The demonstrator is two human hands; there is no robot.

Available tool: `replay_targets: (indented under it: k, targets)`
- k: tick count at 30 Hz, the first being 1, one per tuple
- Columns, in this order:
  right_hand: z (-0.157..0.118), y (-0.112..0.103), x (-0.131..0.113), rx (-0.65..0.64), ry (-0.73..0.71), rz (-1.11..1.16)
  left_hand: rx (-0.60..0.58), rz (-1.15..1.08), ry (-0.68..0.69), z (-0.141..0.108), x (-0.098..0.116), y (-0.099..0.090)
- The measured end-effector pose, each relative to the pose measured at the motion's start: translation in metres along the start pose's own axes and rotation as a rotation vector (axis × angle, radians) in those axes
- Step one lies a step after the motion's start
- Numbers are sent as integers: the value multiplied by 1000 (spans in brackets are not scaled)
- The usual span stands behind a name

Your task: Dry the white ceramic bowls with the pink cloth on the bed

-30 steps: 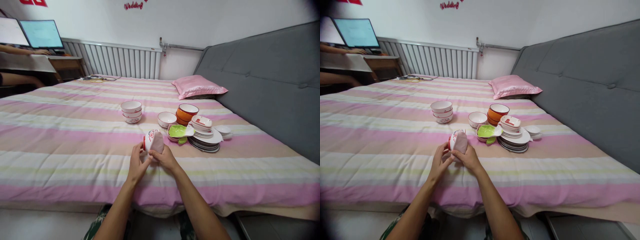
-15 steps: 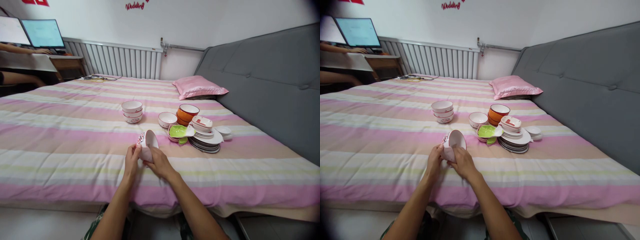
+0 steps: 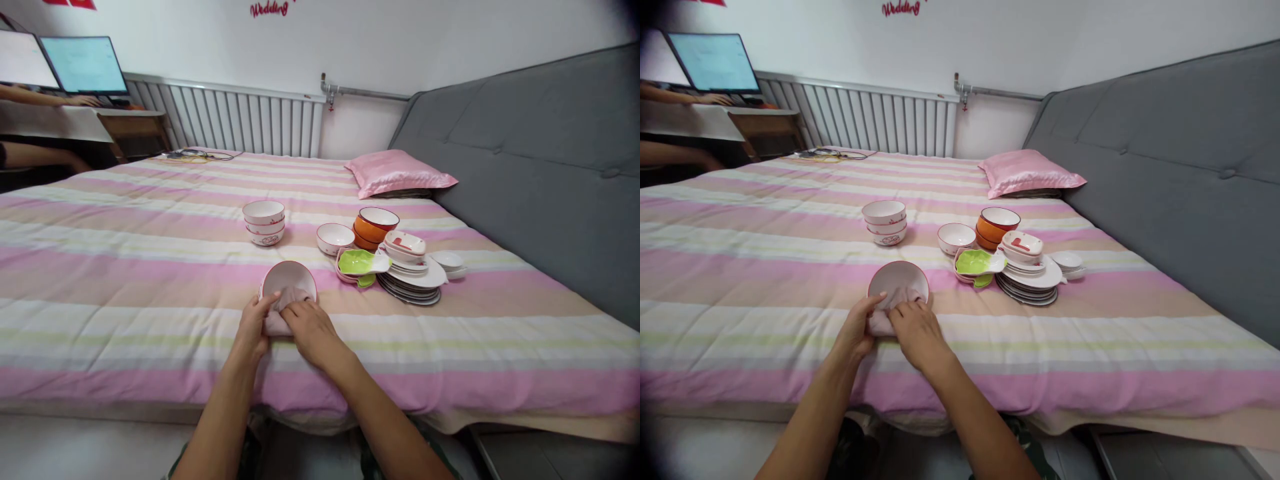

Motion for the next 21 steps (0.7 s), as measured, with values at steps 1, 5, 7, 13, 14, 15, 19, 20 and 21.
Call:
replay_targets:
  k: [1, 5, 7, 13, 14, 15, 19, 20, 21]
  targets:
    - [-1, -2, 0, -1, 0, 6, 27, -6, -5, 1, 0, -2]
    - [-6, -10, 2, -1, 66, 38, 78, 3, 3, 2, -2, -6]
    - [-7, -15, 3, -16, 104, 65, 69, 2, -7, 2, -2, -6]
    - [-8, -41, 16, -42, 159, 140, -63, -41, -25, -1, 1, 0]
    - [-9, -46, 20, -24, 171, 139, -92, -42, -21, -1, 1, 1]
    - [-10, -51, 24, -1, 190, 134, -108, -44, -19, -1, 1, 1]
    - [-19, -63, 45, 82, 314, 115, -72, -62, 0, 2, 1, -1]
    - [-22, -64, 50, 113, 355, 121, -71, -63, 6, 3, 0, -2]
    - [-24, -65, 56, 155, 395, 135, -73, -62, 12, 2, 0, -2]
Point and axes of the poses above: each hand's wrist, its own z-axis towards the middle knuckle, its own y-axis out of the palm, x = y × z, the point moved 3 cm from there along z, towards the middle knuckle, and after that the axes turned 5 degrees about z, right-handed, at the moved point
